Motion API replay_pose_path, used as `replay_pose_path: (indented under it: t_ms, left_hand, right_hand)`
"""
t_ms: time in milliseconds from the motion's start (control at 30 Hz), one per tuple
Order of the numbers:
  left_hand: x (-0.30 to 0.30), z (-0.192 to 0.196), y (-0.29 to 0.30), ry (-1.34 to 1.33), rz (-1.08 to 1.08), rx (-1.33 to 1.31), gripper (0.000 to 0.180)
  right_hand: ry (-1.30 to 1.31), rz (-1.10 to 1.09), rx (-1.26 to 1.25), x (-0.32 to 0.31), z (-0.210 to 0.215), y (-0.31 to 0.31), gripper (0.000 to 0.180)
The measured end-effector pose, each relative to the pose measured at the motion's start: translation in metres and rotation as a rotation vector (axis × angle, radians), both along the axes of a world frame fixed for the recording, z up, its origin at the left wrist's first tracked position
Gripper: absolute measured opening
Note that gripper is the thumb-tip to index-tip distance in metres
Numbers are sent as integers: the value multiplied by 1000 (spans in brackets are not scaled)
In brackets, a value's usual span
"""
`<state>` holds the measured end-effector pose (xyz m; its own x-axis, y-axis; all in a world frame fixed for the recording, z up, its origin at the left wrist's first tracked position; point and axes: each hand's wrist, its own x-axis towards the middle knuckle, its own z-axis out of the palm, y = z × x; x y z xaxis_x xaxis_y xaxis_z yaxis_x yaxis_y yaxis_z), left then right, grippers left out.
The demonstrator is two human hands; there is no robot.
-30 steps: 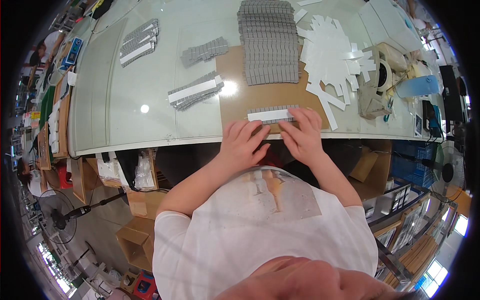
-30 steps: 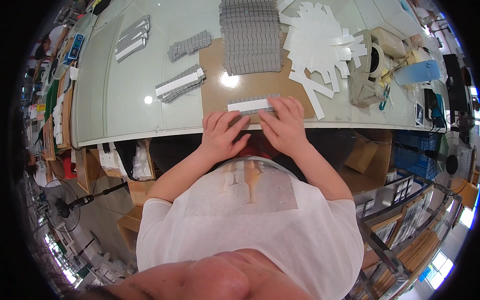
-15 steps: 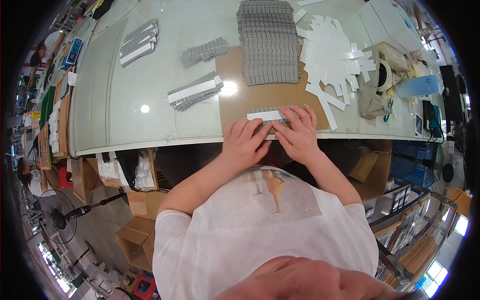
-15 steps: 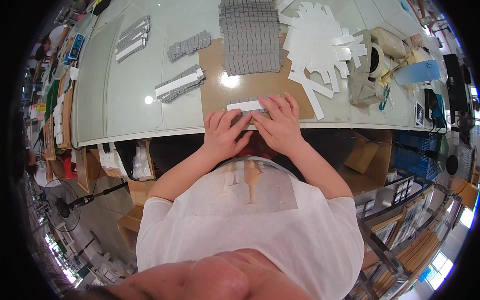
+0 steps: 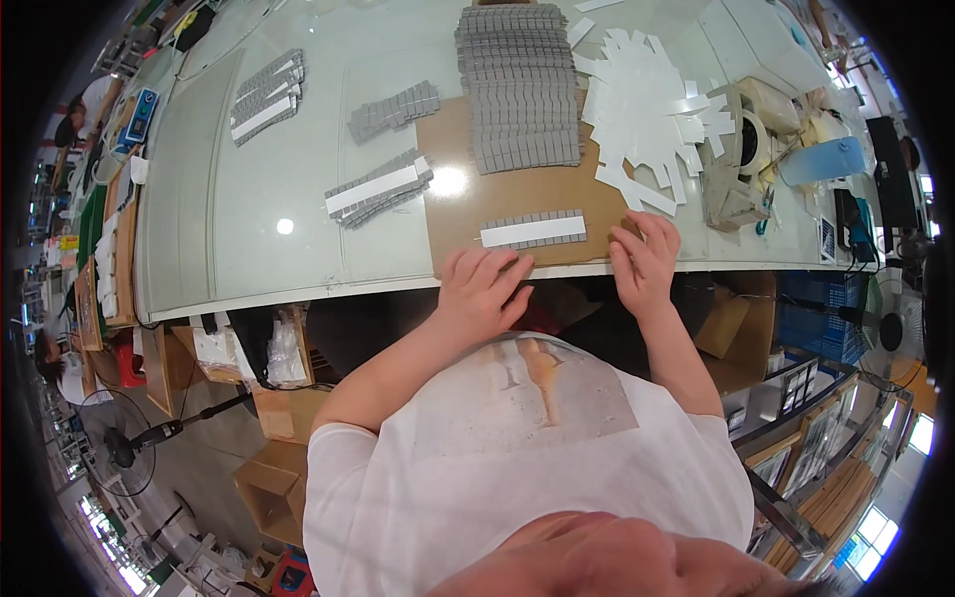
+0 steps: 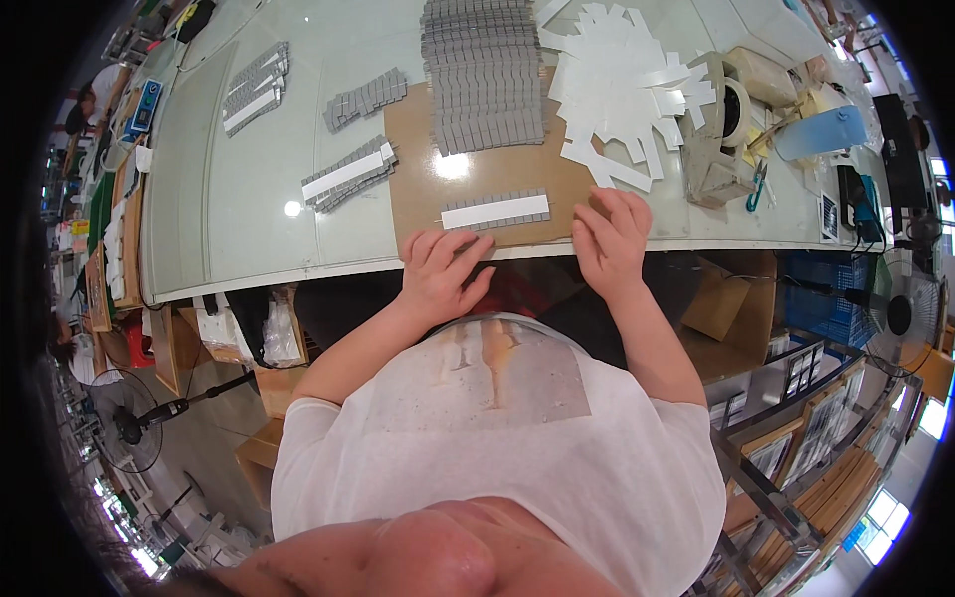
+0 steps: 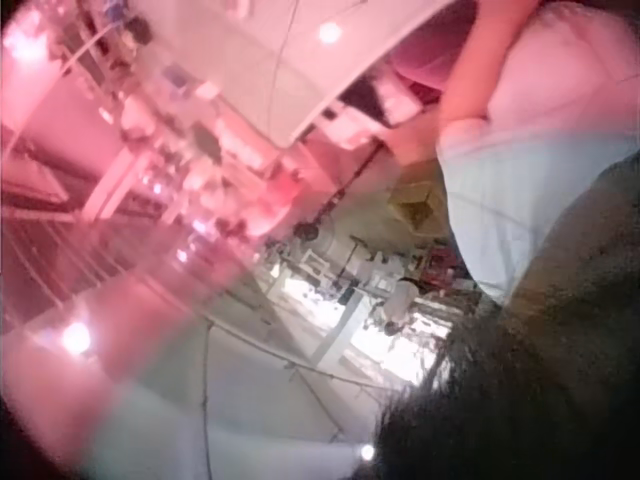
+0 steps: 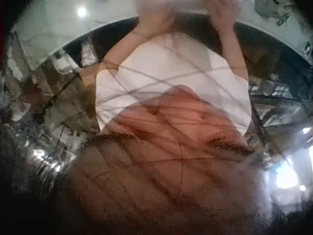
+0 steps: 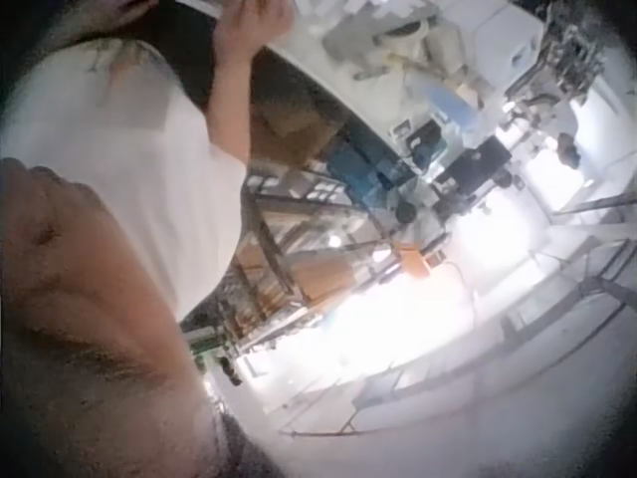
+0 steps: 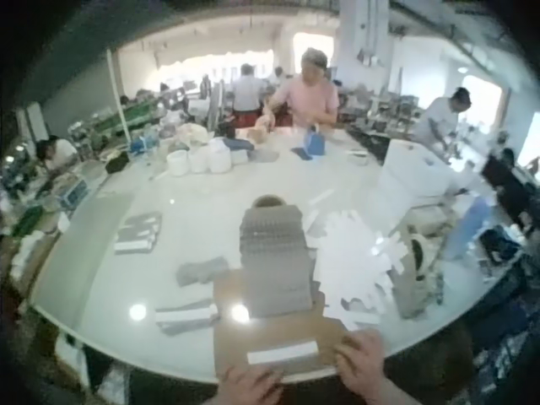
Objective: The person is assembling small grey metal components onto a white adhesive strip on a factory workbench.
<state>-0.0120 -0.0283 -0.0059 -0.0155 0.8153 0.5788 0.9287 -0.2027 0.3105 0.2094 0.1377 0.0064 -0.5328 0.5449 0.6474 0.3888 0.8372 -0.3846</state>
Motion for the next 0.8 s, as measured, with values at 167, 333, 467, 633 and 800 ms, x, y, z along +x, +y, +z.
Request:
replay_pose_path:
  t_ms: [167,333,467,633,800]
  left_hand:
    - [12,-1,10,-6,-35,-26,46]
    - [19,2,16,9,-23,-47,50]
    - [19,4,16,38,-16,-50,53]
    - [20,5,17,57,-4,-59,54]
    - [19,5,17,52,-6,-65,53]
  right_hand:
    - [-112,179,-30,-7,4,-12,24]
    - [-154,220,-13,-23,4,-23,27]
    - [-195,193,2,-26,2,-23,28]
    - [-209,187,4,-26,1,-23,29]
    - [-210,187,3,-26,1,-22,29]
